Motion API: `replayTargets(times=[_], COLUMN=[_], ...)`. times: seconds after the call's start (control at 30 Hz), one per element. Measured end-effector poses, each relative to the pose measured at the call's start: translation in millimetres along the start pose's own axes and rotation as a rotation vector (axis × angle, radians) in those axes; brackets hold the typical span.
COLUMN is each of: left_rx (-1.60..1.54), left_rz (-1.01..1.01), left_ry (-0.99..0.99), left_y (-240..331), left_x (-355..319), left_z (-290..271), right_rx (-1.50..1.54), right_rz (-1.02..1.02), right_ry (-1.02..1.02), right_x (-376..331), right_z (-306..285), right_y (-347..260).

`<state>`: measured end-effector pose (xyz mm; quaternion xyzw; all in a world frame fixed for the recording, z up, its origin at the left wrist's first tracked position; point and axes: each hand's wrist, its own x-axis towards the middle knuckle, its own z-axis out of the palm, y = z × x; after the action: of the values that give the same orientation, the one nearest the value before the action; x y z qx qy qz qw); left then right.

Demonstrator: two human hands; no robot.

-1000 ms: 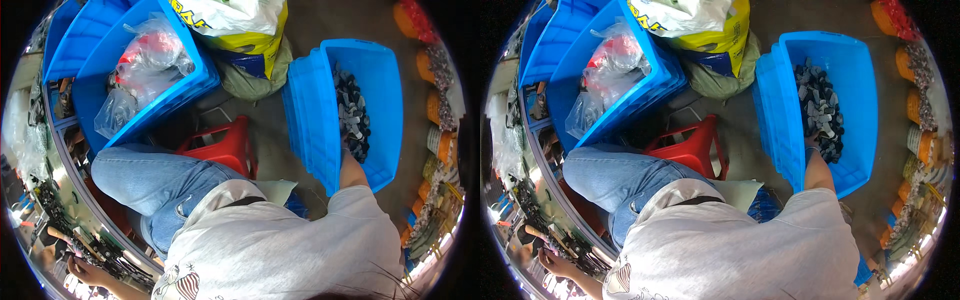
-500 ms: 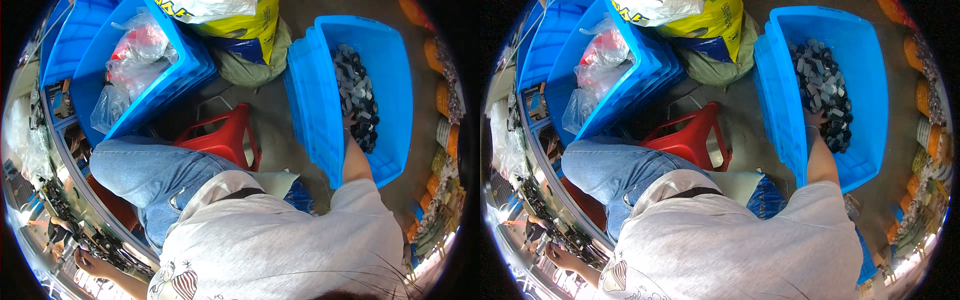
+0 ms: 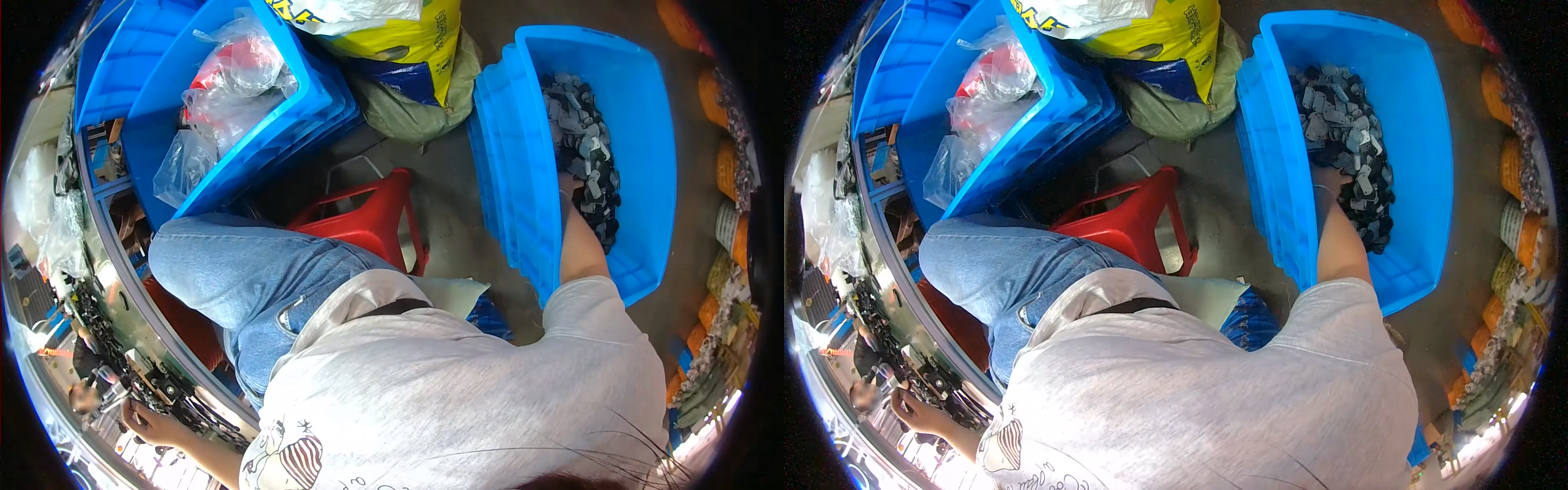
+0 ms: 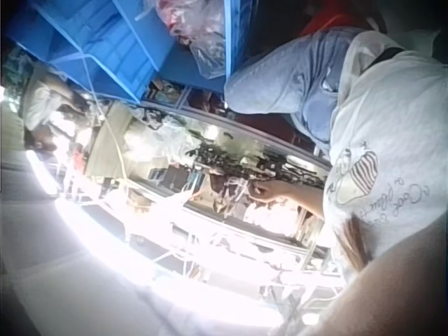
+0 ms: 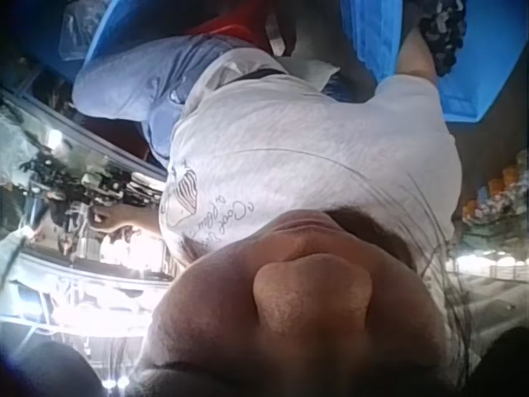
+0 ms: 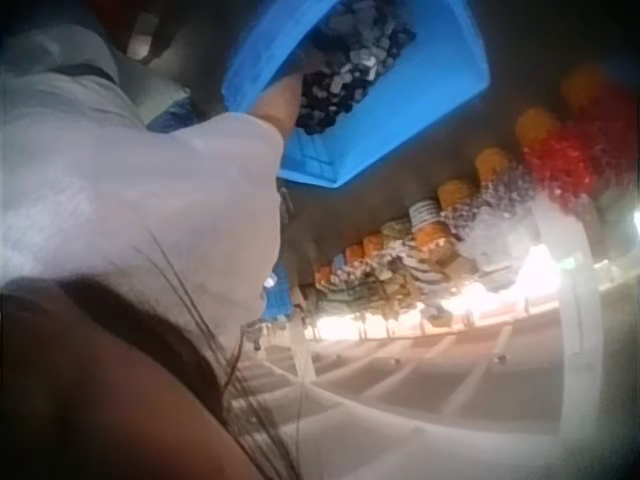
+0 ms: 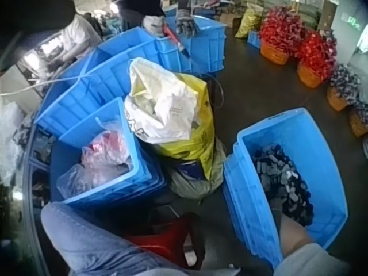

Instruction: The recorder is assembling bicycle or motorcycle brake levers by inserting pins and screws and using an electric screwdriver.

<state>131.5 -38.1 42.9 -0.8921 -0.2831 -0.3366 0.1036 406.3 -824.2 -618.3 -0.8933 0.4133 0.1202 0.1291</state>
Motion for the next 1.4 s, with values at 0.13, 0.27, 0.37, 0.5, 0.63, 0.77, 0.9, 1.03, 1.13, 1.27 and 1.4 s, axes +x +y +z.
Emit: replayTargets(times=[0.13, 0.27, 0.37, 0.5, 0.63, 0.77, 0.9, 1.03, 1.13, 1.27, 1.4], left_rx=[-0.045, -0.063, -0.056, -0.223, -0.319, -0.463, -0.559, -0.643, -0.685, -1.062, -1.447], left_rz=[-0.113, -0.064, -0.097, -0.186, -0.372, -0.478, -0.767, -0.916, -1.066, -1.215, -1.391], left_ry=[-0.013, -0.031, 0.016, 0.088, 0.196, 0.371, 0.521, 0.599, 0.631, 0.652, 0.769], left_y=[14.2, -6.7, -29.7, -29.7, -42.8, -61.5, -56.0, -80.9, -88.0, -91.9, -92.1], left_x=[-0.9, -6.1, -7.6, -6.6, -43.4, -73.8, -70.8, -106.3, -129.5, -135.8, -145.3], left_z=[0.8, 14.6, 18.4, 19.3, 14.5, 2.4, -20.0, -34.2, -37.0, -31.8, -33.4], right_rx=[0.162, -0.16, -0.417, -0.211, 1.13, 1.121, 1.034, 1.007, 1.019, 1.044, 0.823], right_rz=[0.056, -0.218, -0.509, -0.186, 0.419, -0.005, -0.175, -0.525, -0.791, -1.175, -1.457], right_ry=[0.064, -0.017, -0.064, -0.181, -0.251, -0.234, -0.111, 0.082, -0.312, -0.712, -1.252], right_x=[-26.6, -0.1, 27.0, 16.4, 70.7, 112.5, 30.8, -26.6, -183.2, -429.5, -704.5], right_z=[-37.7, -52.2, -66.8, -103.9, -173.1, -264.1, -366.1, -476.8, -508.5, -440.3, -341.3], right_y=[38.7, 91.1, 105.8, 88.5, 107.9, 86.0, -53.7, -221.8, -388.2, -553.3, -642.5])
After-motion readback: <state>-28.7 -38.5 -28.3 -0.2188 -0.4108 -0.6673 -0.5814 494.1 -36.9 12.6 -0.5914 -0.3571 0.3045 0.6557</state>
